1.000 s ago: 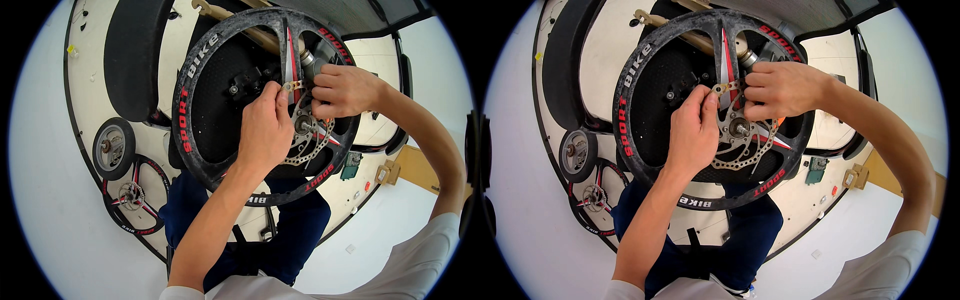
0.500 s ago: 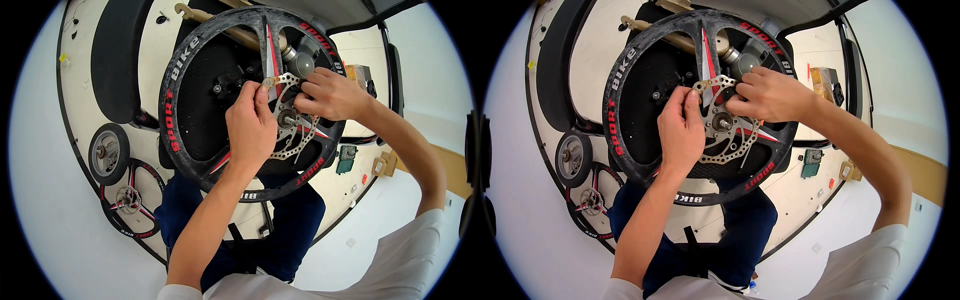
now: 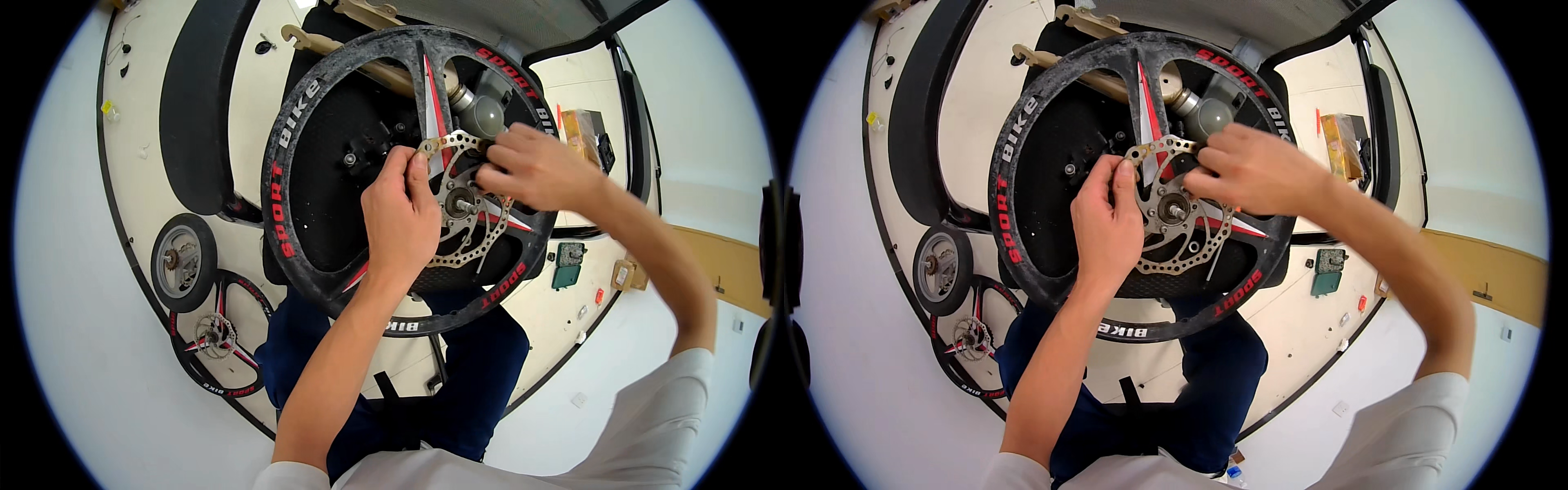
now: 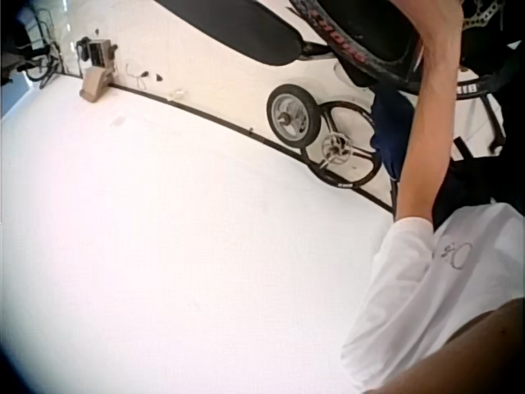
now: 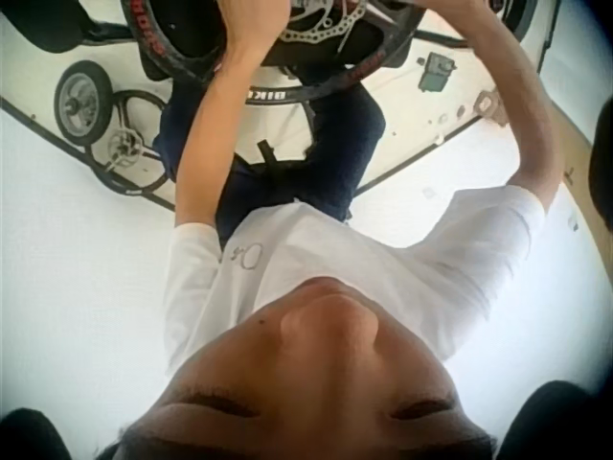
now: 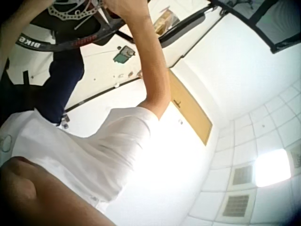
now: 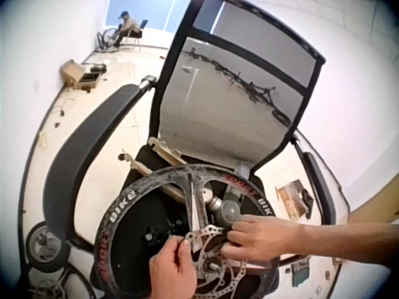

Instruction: The person assembles a bicycle wheel by attaching a brake disc to the hub using an Allen key. They insert bolts, tighten them, and adjust the disc position throughout the process.

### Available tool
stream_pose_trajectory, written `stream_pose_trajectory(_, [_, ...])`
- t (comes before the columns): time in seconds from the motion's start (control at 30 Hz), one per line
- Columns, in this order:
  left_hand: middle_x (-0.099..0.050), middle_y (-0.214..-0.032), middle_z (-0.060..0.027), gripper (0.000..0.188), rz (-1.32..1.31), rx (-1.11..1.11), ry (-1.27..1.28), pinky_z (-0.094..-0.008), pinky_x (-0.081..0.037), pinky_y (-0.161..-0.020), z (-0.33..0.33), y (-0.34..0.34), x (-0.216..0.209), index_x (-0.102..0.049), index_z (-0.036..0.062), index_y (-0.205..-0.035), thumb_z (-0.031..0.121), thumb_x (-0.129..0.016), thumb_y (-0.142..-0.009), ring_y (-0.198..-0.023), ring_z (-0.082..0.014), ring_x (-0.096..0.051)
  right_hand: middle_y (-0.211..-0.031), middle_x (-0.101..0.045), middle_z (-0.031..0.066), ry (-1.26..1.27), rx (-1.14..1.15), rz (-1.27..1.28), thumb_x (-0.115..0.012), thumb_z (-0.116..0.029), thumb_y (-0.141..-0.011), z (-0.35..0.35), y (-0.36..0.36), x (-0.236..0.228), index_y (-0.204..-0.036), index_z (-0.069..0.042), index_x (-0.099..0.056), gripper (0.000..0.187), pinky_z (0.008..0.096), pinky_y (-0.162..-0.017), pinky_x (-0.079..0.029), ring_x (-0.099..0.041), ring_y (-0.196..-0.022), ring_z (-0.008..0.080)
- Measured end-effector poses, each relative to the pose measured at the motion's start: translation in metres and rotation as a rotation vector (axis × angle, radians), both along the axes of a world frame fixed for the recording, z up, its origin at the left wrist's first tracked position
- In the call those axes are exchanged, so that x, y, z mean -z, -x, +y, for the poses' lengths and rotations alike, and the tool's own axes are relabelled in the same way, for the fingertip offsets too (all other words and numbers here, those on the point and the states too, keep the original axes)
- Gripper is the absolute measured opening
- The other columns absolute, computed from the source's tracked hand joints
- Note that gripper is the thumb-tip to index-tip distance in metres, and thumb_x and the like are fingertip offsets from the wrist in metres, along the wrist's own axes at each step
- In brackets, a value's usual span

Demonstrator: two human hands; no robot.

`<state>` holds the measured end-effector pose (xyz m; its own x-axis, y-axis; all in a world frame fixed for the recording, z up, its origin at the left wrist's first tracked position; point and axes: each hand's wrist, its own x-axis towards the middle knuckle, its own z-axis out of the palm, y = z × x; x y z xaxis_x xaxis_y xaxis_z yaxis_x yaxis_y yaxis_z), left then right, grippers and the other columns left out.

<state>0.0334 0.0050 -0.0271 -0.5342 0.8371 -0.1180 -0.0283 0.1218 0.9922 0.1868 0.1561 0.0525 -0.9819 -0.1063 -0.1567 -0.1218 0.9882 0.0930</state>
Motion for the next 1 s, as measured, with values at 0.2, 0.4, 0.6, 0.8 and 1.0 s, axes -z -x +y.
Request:
stream_pose_trajectory(0.2, [-0.055, -0.065, -0.0176, 0.018, 0.014, -0.006, -0.035, -0.0386, -0.042, -0.054, -0.002, 0.002, 0.002, -0.057, -0.0014, -0.092, 0.012, -0.052, -0.104, -0.055, -0.0337, -0.052, -0.079, -0.054, 0.0026, 0.042, -0.238, -0.119, -0.060, -0.019, -0.085, 0.011, 0.038, -0.021, -0.089, -0.012, -0.053, 0.010, 0.0340, -0.073, -0.047, -0.058, -0.079, 0.0214])
stream_pose_trajectory(0.4, [-0.056, -0.067, -0.0197, 0.016, -0.043, 0.010, -0.038, -0.0402, -0.043, -0.055, -0.003, 0.002, 0.000, -0.056, -0.0017, -0.092, 0.010, -0.053, -0.103, -0.058, -0.0374, -0.055, -0.077, -0.054, 0.0012, 0.044, -0.290, -0.164, -0.061, -0.018, -0.085, 0.013, 0.047, -0.005, -0.088, -0.013, -0.053, 0.010, 0.0326, -0.073, -0.048, -0.058, -0.078, 0.0193])
stream_pose_trajectory(0.6, [-0.059, -0.071, -0.0209, 0.015, -0.038, 0.018, -0.044, -0.0449, -0.045, -0.059, -0.001, 0.004, 0.001, -0.055, -0.0020, -0.092, 0.009, -0.052, -0.102, -0.065, -0.0420, -0.059, -0.076, -0.056, 0.0011, 0.054, -0.262, -0.200, -0.061, -0.018, -0.086, 0.012, 0.055, -0.004, -0.090, -0.013, -0.057, 0.008, 0.0328, -0.072, -0.048, -0.061, -0.079, 0.0199])
stream_pose_trajectory(0.8, [-0.060, -0.073, -0.0220, 0.015, -0.051, 0.027, -0.048, -0.0465, -0.045, -0.060, -0.001, 0.005, -0.001, -0.054, -0.0023, -0.091, 0.008, -0.052, -0.102, -0.068, -0.0441, -0.060, -0.078, -0.060, 0.0023, 0.030, -0.267, -0.345, -0.061, -0.017, -0.085, 0.016, 0.063, -0.018, -0.092, -0.012, -0.059, 0.008, 0.0337, -0.074, -0.050, -0.063, -0.080, 0.0216])
stream_pose_trajectory(1.0, [-0.053, -0.066, -0.0151, 0.021, -0.043, -0.002, -0.076, -0.0358, -0.041, -0.055, 0.000, 0.002, 0.005, -0.058, -0.0031, -0.093, 0.014, -0.052, -0.104, -0.054, -0.0230, -0.048, -0.076, -0.059, 0.0021, 0.061, -0.232, -0.336, -0.062, -0.018, -0.083, 0.008, 0.060, -0.014, -0.091, -0.013, -0.059, 0.010, 0.0349, -0.073, -0.051, -0.063, -0.079, 0.0221])
